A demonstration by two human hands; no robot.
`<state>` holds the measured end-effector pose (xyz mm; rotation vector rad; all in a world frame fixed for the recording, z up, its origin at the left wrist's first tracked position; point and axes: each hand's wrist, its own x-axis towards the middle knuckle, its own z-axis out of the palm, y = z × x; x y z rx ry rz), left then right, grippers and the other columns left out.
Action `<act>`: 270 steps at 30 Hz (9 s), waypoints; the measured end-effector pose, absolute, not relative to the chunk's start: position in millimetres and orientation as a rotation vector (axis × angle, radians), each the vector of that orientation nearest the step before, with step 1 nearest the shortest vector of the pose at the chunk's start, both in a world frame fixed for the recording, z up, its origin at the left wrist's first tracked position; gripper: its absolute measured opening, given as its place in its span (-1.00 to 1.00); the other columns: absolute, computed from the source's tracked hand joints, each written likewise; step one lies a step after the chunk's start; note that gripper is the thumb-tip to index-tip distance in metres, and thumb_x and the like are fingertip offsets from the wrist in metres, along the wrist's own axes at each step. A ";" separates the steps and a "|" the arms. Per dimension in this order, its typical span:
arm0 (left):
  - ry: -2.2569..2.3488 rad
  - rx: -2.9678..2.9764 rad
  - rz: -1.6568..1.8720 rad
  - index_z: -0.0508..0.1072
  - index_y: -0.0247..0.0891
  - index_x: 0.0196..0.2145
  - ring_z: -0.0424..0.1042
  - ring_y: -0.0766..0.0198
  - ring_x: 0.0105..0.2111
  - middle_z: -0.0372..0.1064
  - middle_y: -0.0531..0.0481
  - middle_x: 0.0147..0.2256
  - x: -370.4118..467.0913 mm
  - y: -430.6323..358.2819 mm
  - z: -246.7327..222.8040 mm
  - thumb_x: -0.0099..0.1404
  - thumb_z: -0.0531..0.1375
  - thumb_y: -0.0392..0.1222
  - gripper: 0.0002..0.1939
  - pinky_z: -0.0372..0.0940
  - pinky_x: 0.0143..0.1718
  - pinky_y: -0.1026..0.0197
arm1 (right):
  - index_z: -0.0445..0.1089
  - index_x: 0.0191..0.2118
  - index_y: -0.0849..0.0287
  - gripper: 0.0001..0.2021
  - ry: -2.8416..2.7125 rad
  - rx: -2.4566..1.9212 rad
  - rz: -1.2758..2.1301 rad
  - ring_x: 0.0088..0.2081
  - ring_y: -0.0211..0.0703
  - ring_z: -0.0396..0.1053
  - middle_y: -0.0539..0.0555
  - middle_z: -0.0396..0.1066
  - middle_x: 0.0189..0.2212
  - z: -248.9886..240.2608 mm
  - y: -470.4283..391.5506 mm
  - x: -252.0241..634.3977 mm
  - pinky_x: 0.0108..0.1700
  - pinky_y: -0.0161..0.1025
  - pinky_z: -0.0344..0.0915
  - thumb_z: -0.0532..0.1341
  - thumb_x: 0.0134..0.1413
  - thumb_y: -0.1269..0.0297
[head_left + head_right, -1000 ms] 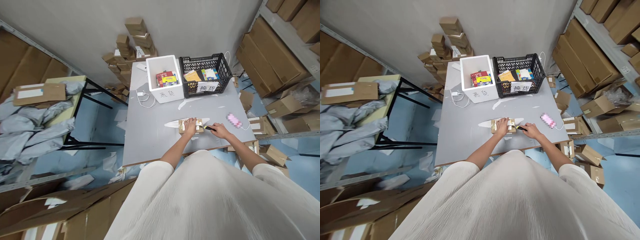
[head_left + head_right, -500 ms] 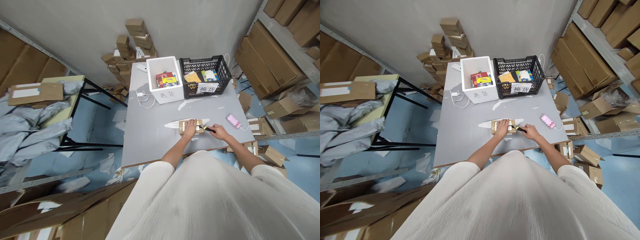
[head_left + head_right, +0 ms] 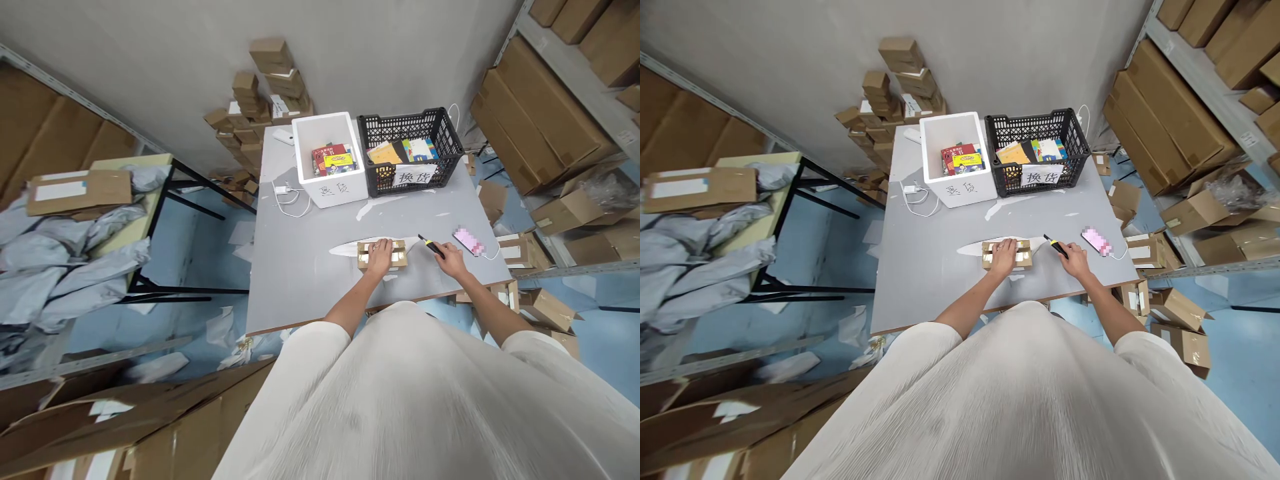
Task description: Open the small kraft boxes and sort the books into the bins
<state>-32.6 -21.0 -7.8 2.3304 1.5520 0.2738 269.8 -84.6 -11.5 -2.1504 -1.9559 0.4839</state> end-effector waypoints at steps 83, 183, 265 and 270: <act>1.532 2.255 0.414 0.31 -0.23 0.44 0.30 -0.10 0.42 0.37 -0.31 0.33 -102.8 -84.6 -15.0 0.39 0.12 -0.45 -0.31 0.32 0.36 -0.14 | 0.57 0.32 -0.03 -0.57 -2.667 -1.687 0.829 0.17 0.10 0.56 0.13 0.63 0.20 68.7 -0.5 142.7 0.08 -0.13 0.47 0.08 0.58 0.10; 1.433 2.443 -0.126 0.38 -0.22 0.32 0.50 -0.05 0.24 0.42 -0.28 0.23 -23.5 -34.5 5.6 0.49 0.31 -0.24 -0.51 0.03 0.54 -0.14 | 0.61 0.24 0.10 -0.50 -2.240 -1.829 1.349 -0.08 0.03 0.59 0.12 0.68 -0.01 33.9 -35.9 295.2 0.06 -0.11 0.52 0.05 0.50 0.02; 1.433 2.373 0.124 0.19 -0.22 0.55 -0.03 -0.02 0.61 0.03 -0.25 0.60 -30.6 -33.4 3.3 0.61 -0.01 -0.15 -0.38 -0.09 0.59 -0.17 | 0.48 0.35 0.12 -0.42 -2.003 -1.960 0.664 0.15 0.35 0.38 0.35 0.52 0.13 1.8 -53.1 261.1 0.20 0.18 0.33 0.10 0.44 -0.10; 1.549 2.341 0.091 0.26 -0.13 0.48 0.19 -0.11 0.48 0.20 -0.29 0.49 -56.9 -55.2 9.9 0.63 0.03 -0.11 -0.46 0.08 0.48 -0.18 | 0.46 0.33 0.10 -0.47 -2.091 -1.717 0.796 0.27 0.30 0.40 0.31 0.50 0.28 2.1 -8.8 220.6 0.32 0.18 0.30 0.12 0.42 -0.03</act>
